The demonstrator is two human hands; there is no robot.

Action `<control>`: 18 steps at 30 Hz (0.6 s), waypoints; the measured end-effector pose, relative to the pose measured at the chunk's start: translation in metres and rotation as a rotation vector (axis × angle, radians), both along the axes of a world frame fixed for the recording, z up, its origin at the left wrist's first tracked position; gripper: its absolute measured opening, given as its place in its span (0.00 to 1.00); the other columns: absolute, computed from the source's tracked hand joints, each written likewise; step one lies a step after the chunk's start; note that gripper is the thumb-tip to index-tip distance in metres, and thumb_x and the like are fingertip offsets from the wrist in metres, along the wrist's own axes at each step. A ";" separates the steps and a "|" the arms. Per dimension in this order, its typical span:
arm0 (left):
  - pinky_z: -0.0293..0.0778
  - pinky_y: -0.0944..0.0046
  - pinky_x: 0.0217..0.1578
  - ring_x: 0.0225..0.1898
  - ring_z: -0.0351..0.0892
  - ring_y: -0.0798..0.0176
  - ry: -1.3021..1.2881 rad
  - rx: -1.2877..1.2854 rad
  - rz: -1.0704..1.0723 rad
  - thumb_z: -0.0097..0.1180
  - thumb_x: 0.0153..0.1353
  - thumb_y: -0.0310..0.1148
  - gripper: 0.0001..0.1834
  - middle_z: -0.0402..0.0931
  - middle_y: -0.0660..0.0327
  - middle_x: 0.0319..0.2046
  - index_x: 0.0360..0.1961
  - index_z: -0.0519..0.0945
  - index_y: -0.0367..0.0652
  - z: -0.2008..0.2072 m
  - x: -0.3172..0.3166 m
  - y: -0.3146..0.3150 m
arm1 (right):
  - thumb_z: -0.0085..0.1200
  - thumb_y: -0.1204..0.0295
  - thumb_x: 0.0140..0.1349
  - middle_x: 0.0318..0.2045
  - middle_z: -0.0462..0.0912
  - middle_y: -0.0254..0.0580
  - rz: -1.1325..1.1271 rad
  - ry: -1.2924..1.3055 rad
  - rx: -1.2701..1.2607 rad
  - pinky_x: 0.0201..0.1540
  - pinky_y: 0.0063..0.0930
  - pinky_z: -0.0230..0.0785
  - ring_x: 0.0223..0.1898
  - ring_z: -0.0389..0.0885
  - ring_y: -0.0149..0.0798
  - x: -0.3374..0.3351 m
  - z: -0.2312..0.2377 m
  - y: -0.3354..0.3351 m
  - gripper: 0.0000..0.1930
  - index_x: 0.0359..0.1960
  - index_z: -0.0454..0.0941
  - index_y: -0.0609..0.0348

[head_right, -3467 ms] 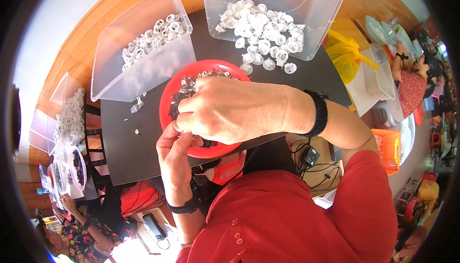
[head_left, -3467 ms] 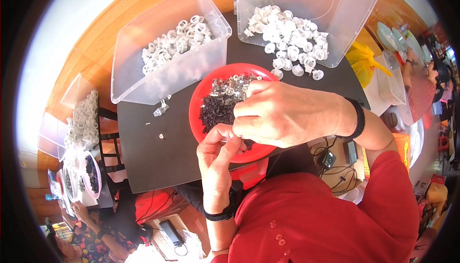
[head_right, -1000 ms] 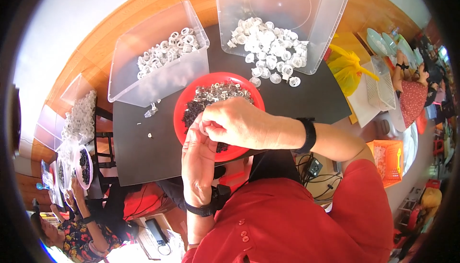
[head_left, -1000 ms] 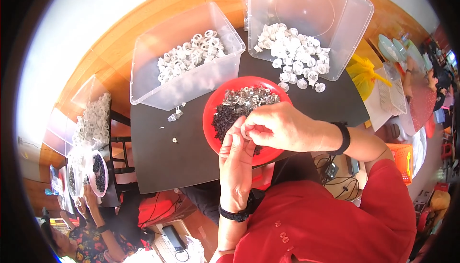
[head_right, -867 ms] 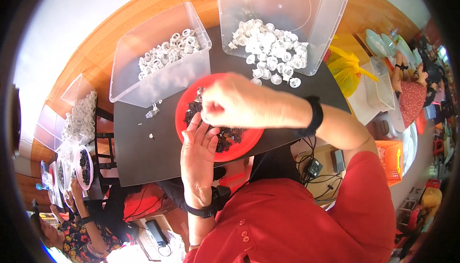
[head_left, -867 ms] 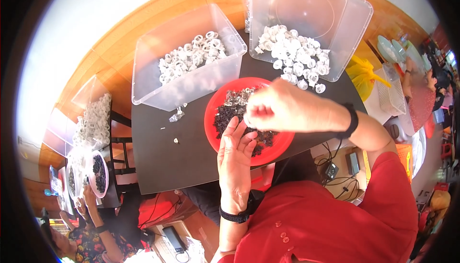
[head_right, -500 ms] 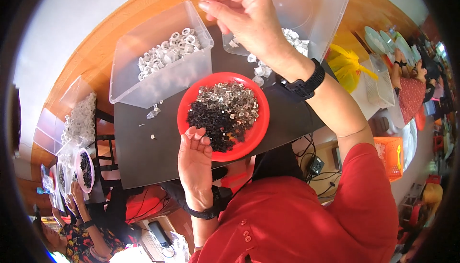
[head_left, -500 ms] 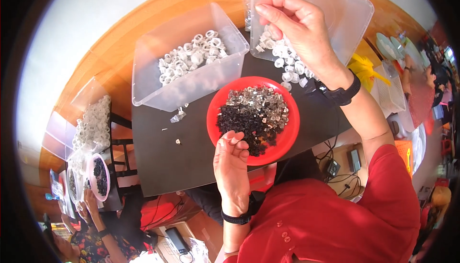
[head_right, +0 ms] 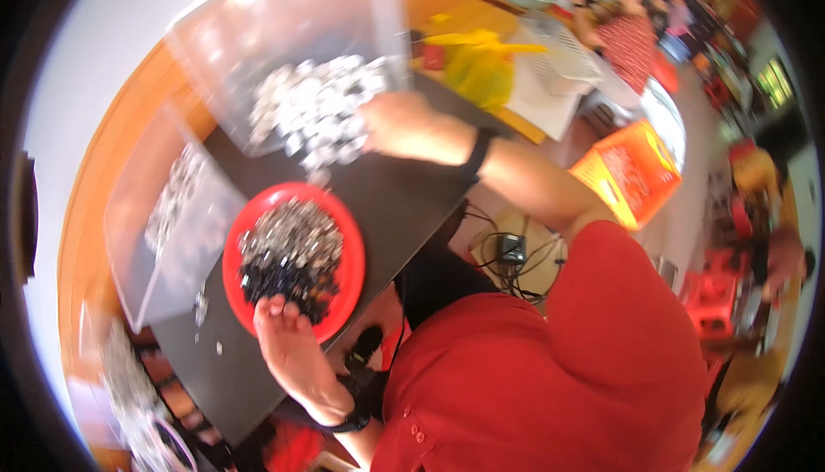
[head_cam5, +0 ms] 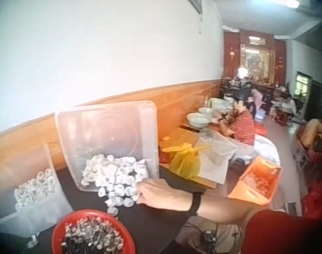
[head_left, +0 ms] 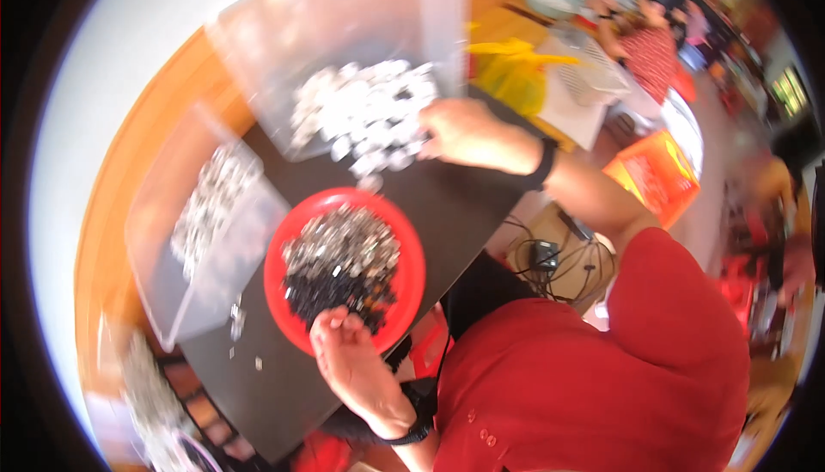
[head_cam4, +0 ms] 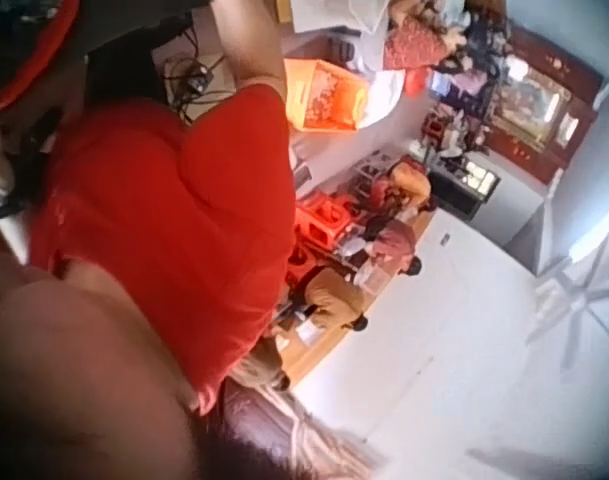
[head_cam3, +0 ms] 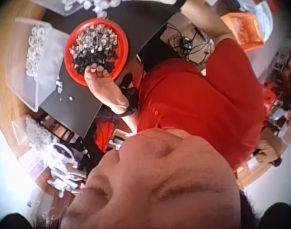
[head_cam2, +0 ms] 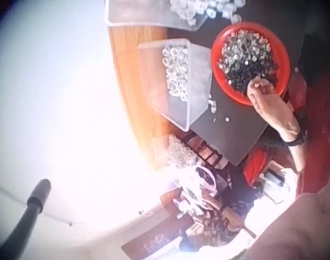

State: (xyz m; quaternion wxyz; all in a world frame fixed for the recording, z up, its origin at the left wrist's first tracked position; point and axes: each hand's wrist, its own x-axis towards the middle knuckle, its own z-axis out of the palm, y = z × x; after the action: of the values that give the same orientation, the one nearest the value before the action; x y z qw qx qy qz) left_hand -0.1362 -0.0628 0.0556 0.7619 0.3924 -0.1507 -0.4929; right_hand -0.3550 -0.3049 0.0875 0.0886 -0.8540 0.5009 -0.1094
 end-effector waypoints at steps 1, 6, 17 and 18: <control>0.63 0.71 0.40 0.39 0.68 0.71 -0.029 -0.013 -0.006 0.48 0.68 0.37 0.14 0.72 0.64 0.41 0.50 0.72 0.40 -0.002 0.001 -0.001 | 0.64 0.62 0.48 0.35 0.81 0.52 -0.023 -0.011 0.067 0.40 0.43 0.74 0.39 0.80 0.55 0.001 -0.005 0.001 0.14 0.33 0.81 0.58; 0.64 0.73 0.37 0.38 0.68 0.72 -0.112 -0.034 -0.128 0.48 0.68 0.36 0.15 0.70 0.64 0.41 0.50 0.71 0.38 0.007 -0.008 -0.010 | 0.57 0.71 0.49 0.22 0.80 0.56 0.066 -0.187 -0.172 0.28 0.46 0.76 0.26 0.82 0.57 0.011 -0.057 0.003 0.08 0.20 0.78 0.64; 0.59 0.58 0.61 0.59 0.66 0.58 -0.263 0.072 -0.469 0.40 0.69 0.47 0.29 0.67 0.53 0.58 0.63 0.63 0.37 0.044 -0.075 -0.046 | 0.61 0.69 0.49 0.27 0.79 0.43 0.571 -1.017 -0.134 0.34 0.38 0.69 0.33 0.78 0.47 0.010 -0.005 0.102 0.07 0.27 0.79 0.59; 0.60 0.58 0.61 0.59 0.66 0.59 -0.228 0.018 -0.527 0.40 0.69 0.46 0.28 0.67 0.54 0.58 0.62 0.63 0.37 0.038 -0.072 -0.047 | 0.61 0.70 0.50 0.28 0.78 0.42 0.588 -1.041 -0.228 0.35 0.37 0.69 0.34 0.77 0.46 0.011 -0.006 0.107 0.07 0.27 0.79 0.58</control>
State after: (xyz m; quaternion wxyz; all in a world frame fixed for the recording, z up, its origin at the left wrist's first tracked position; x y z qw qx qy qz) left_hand -0.2078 -0.1102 0.0937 0.5820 0.3995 -0.3278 -0.6279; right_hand -0.3443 -0.1977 0.0810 0.2563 -0.7950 0.1198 -0.5366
